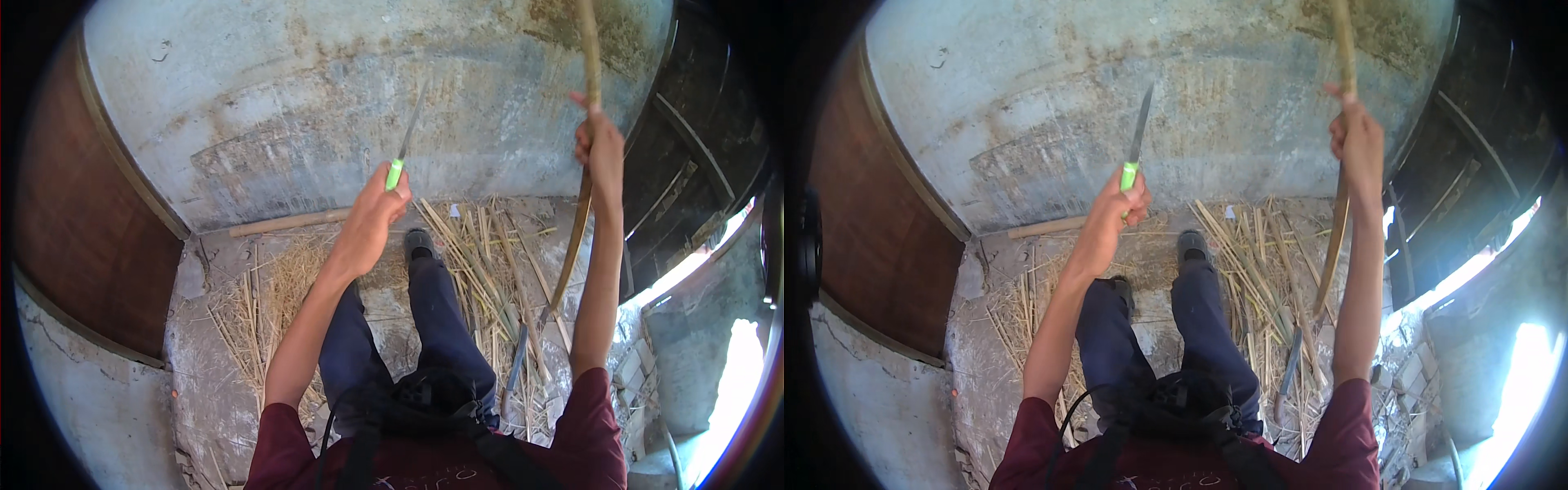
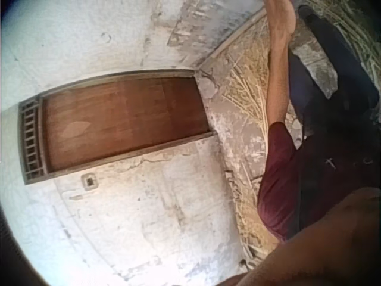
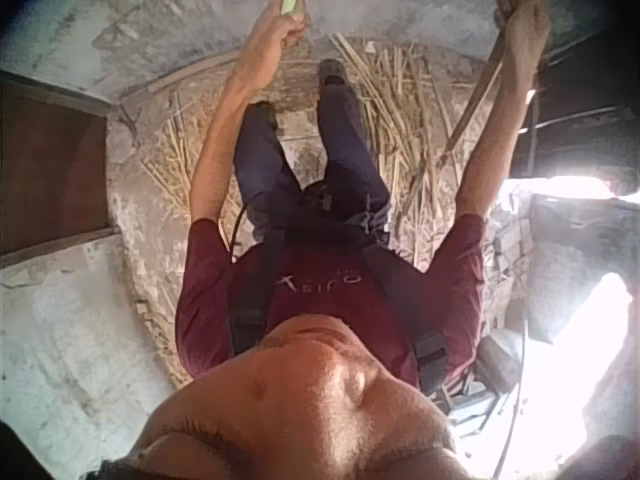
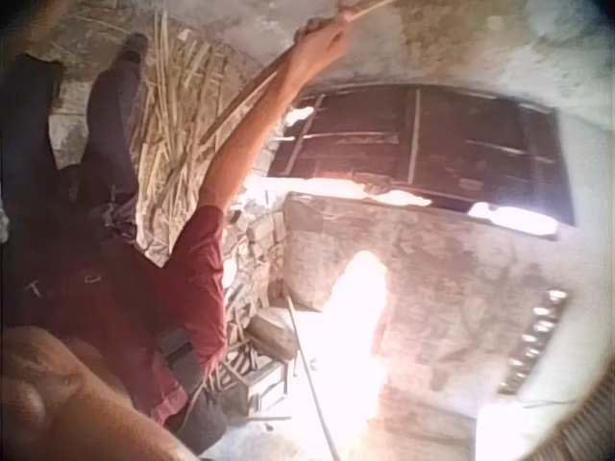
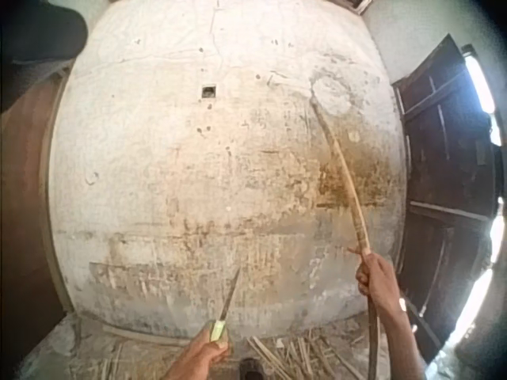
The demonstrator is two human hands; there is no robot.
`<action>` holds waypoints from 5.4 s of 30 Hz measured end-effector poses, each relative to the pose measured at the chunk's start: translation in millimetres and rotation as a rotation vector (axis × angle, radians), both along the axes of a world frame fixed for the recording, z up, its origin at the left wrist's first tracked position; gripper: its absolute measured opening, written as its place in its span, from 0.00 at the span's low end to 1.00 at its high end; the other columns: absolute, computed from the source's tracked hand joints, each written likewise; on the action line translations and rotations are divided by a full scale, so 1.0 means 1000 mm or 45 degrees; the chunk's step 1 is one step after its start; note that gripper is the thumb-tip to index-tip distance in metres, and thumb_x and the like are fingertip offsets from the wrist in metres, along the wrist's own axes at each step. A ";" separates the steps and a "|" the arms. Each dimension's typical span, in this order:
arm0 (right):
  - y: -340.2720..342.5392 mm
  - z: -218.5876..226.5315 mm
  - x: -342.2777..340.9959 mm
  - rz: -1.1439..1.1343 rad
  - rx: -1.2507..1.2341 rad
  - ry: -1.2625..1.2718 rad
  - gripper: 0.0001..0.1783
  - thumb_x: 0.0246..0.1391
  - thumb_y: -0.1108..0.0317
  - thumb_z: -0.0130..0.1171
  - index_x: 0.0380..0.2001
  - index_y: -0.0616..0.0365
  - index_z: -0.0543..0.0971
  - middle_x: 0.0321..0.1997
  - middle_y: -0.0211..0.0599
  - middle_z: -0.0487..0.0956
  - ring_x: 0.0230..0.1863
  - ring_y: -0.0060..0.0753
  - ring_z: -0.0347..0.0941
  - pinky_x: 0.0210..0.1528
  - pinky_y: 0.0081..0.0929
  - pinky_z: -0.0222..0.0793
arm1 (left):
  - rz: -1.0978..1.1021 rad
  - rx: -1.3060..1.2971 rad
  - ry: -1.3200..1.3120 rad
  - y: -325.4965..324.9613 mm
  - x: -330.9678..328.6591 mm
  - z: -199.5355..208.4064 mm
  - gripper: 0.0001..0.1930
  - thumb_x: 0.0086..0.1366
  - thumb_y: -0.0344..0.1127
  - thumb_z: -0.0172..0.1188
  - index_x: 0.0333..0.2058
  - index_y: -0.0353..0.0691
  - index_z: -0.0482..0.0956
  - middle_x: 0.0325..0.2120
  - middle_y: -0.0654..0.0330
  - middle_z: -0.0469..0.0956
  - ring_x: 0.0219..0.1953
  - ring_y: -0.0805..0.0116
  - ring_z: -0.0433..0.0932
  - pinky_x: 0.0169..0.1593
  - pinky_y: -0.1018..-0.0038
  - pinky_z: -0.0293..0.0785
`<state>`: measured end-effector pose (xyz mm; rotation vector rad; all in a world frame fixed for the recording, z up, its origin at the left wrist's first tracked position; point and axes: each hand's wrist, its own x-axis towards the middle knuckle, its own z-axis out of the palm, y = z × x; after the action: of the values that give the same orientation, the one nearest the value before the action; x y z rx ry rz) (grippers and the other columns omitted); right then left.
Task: The person shaves thin layers off a bamboo stick using a knife, working over a pile of shavings on the floor.
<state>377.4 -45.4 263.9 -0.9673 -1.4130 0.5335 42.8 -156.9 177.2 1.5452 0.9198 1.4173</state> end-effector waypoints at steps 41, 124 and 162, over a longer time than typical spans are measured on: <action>-0.119 -0.336 -0.074 0.535 -0.808 -0.268 0.14 0.73 0.70 0.60 0.56 0.62 0.74 0.31 0.38 0.83 0.28 0.25 0.76 0.32 0.27 0.69 | 0.097 -0.271 0.977 0.004 0.027 -0.262 0.15 0.68 0.42 0.69 0.33 0.34 0.87 0.24 0.43 0.83 0.32 0.39 0.85 0.42 0.51 0.79; -0.146 -0.311 -0.061 0.281 -0.536 -0.356 0.18 0.71 0.78 0.57 0.61 0.62 0.73 0.45 0.44 0.86 0.32 0.18 0.73 0.29 0.23 0.65 | 0.053 -0.048 1.044 0.052 0.058 -0.275 0.18 0.60 0.45 0.66 0.23 0.33 0.86 0.23 0.40 0.83 0.31 0.37 0.85 0.39 0.47 0.81; -0.101 -0.312 -0.078 0.418 -0.743 -0.150 0.17 0.69 0.77 0.61 0.59 0.61 0.75 0.41 0.40 0.87 0.33 0.19 0.78 0.31 0.23 0.72 | 0.290 -0.143 1.098 0.058 0.057 -0.279 0.18 0.62 0.46 0.69 0.28 0.34 0.89 0.27 0.37 0.82 0.34 0.35 0.84 0.43 0.45 0.81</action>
<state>299.8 -146.5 -48.3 -1.2436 -1.5664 1.1956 99.6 -98.5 -101.8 2.0386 1.6851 0.7781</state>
